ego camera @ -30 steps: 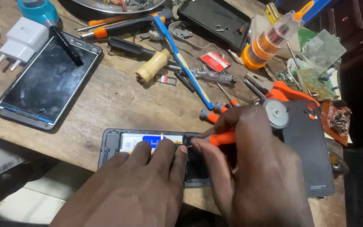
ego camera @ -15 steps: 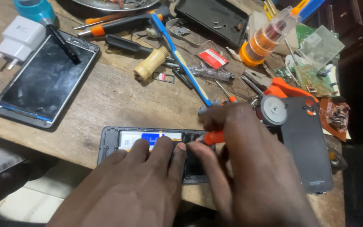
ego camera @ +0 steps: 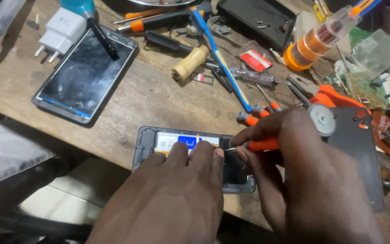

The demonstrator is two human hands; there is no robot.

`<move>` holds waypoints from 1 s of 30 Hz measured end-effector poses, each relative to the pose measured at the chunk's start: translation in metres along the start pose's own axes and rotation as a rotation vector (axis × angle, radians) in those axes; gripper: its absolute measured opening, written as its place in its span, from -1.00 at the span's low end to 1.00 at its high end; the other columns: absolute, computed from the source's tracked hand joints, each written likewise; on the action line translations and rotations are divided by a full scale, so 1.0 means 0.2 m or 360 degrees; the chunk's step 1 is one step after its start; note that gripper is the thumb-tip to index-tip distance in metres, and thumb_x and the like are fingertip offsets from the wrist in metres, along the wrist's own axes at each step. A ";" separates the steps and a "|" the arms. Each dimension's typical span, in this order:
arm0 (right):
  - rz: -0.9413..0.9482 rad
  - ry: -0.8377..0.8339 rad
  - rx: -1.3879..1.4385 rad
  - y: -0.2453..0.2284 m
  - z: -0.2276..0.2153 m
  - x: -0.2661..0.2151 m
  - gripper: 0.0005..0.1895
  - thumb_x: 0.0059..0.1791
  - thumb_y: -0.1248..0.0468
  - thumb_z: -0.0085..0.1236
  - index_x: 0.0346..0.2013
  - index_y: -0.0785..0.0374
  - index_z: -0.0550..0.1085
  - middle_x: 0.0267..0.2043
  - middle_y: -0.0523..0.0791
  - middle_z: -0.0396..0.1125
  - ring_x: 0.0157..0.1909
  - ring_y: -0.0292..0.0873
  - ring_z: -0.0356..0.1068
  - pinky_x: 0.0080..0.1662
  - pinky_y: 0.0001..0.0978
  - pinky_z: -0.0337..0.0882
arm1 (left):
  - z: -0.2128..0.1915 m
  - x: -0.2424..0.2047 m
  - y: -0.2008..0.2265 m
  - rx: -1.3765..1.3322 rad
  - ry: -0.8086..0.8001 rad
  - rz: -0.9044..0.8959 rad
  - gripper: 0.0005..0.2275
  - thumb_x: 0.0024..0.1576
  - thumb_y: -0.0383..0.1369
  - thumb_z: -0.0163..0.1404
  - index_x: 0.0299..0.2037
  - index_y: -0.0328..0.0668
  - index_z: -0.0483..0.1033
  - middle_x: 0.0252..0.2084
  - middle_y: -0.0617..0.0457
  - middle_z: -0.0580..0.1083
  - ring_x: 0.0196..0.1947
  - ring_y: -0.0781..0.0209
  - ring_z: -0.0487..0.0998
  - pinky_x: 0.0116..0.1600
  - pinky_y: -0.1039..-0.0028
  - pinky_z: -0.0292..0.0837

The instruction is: Testing phone functionality and using a precision screwdriver to work on the internal components of a disassembled smartphone.

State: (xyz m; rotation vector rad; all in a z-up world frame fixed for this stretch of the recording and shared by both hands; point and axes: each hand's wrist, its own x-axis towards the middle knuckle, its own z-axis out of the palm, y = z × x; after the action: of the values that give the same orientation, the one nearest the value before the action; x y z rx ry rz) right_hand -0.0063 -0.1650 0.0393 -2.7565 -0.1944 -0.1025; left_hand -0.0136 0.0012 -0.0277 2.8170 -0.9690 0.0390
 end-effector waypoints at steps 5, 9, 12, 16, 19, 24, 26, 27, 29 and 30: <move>0.0172 0.0125 -0.0113 -0.04 0.03 0.00 -0.72 -0.05 0.00 0.25 -0.27 0.03 0.37 -0.32 -0.51 0.65 -0.43 -0.43 0.65 -0.45 -0.44 0.54 | -0.01 0.00 0.01 0.0007 -0.0124 -0.0028 -0.70 0.18 -0.37 -0.21 0.05 -0.22 0.48 -0.11 -0.11 0.46 -0.28 -0.20 0.51 -0.37 0.00 0.49; 0.0166 0.0079 -0.0062 -0.04 0.03 -0.01 -0.69 -0.04 0.00 0.23 -0.21 0.05 0.37 -0.24 -0.41 0.63 -0.46 -0.31 0.62 -0.43 -0.34 0.50 | -0.04 0.01 0.01 -0.0005 -0.0168 0.0023 -0.73 0.16 -0.40 -0.19 -0.02 -0.17 0.53 -0.13 -0.12 0.44 -0.29 -0.19 0.49 -0.43 0.02 0.50; 0.0125 -0.0122 0.0208 -0.03 -0.01 -0.02 -0.74 -0.03 0.14 0.13 -0.09 0.04 0.35 -0.11 -0.37 0.65 -0.31 -0.30 0.77 -0.32 -0.38 0.62 | -0.07 0.01 0.00 -0.0009 -0.0319 0.0063 -0.70 0.20 -0.37 -0.21 0.09 -0.16 0.47 -0.08 -0.12 0.44 -0.22 -0.21 0.50 -0.38 0.02 0.52; 0.0195 0.0046 0.0145 -0.07 0.01 -0.03 -0.79 -0.01 0.14 0.15 -0.17 0.08 0.34 -0.19 -0.28 0.63 -0.48 -0.14 0.67 -0.44 -0.30 0.55 | -0.07 0.01 0.01 0.0105 -0.0385 0.0149 -0.69 0.18 -0.34 -0.18 0.09 -0.13 0.47 -0.06 -0.10 0.43 -0.17 -0.23 0.49 -0.33 0.05 0.48; 0.0267 0.0159 -0.0007 -0.09 0.04 -0.03 -0.69 -0.03 0.05 0.30 -0.21 0.00 0.33 -0.62 -0.24 0.44 -0.67 -0.05 0.36 -0.45 -0.27 0.36 | -0.04 0.00 0.00 0.0117 -0.0307 0.0156 -0.62 0.15 -0.32 -0.16 0.16 -0.16 0.45 -0.04 -0.15 0.45 -0.20 -0.23 0.51 -0.34 0.00 0.51; 0.0169 0.0108 0.0062 -0.07 0.03 -0.04 -0.77 0.00 0.04 0.20 -0.21 -0.01 0.36 -0.50 -0.33 0.53 -0.61 -0.16 0.48 -0.42 -0.31 0.40 | -0.07 0.01 0.00 0.0046 -0.0462 0.0127 -0.69 0.20 -0.34 -0.19 0.11 -0.09 0.47 0.00 -0.17 0.41 -0.17 -0.26 0.49 -0.30 -0.01 0.51; 0.0163 0.0032 0.0120 -0.09 0.01 -0.03 -0.84 0.01 0.07 0.15 -0.21 -0.03 0.37 -0.42 -0.36 0.59 -0.55 -0.20 0.56 -0.41 -0.35 0.43 | -0.08 0.02 0.00 0.0057 -0.0433 0.0148 -0.72 0.20 -0.34 -0.18 0.06 -0.07 0.49 -0.04 -0.16 0.42 -0.18 -0.26 0.49 -0.30 -0.02 0.48; 0.0321 -0.0127 0.0111 -0.10 0.00 -0.03 -0.85 0.02 0.08 0.09 -0.15 -0.09 0.36 -0.44 -0.25 0.60 -0.49 -0.08 0.54 -0.37 -0.28 0.43 | -0.09 0.04 0.00 0.0034 -0.0548 0.0131 -0.68 0.20 -0.34 -0.18 0.13 -0.10 0.45 0.01 -0.20 0.38 -0.15 -0.28 0.48 -0.29 -0.03 0.51; 0.0483 -0.0307 0.0110 -0.11 0.00 -0.03 -0.83 0.02 0.09 0.03 -0.09 -0.16 0.35 -0.45 -0.15 0.60 -0.43 0.04 0.52 -0.32 -0.22 0.42 | -0.09 0.03 0.00 0.0003 -0.0683 0.0108 -0.64 0.20 -0.34 -0.19 0.20 -0.13 0.41 0.06 -0.23 0.35 -0.11 -0.30 0.47 -0.27 -0.05 0.54; 0.0394 -0.0176 0.0130 -0.11 0.01 -0.03 -0.82 0.01 0.13 0.05 -0.10 -0.09 0.35 -0.41 -0.21 0.61 -0.46 -0.01 0.55 -0.34 -0.26 0.45 | -0.09 0.03 0.00 0.0012 -0.0645 0.0118 -0.66 0.20 -0.35 -0.19 0.18 -0.08 0.43 0.04 -0.20 0.37 -0.12 -0.29 0.46 -0.29 -0.01 0.53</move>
State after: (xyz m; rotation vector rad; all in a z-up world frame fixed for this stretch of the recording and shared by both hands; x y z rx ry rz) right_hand -0.0160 -0.1448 0.0449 -2.6810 0.1120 0.1208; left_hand -0.0094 0.0001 -0.0099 2.8514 -1.1491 -0.5387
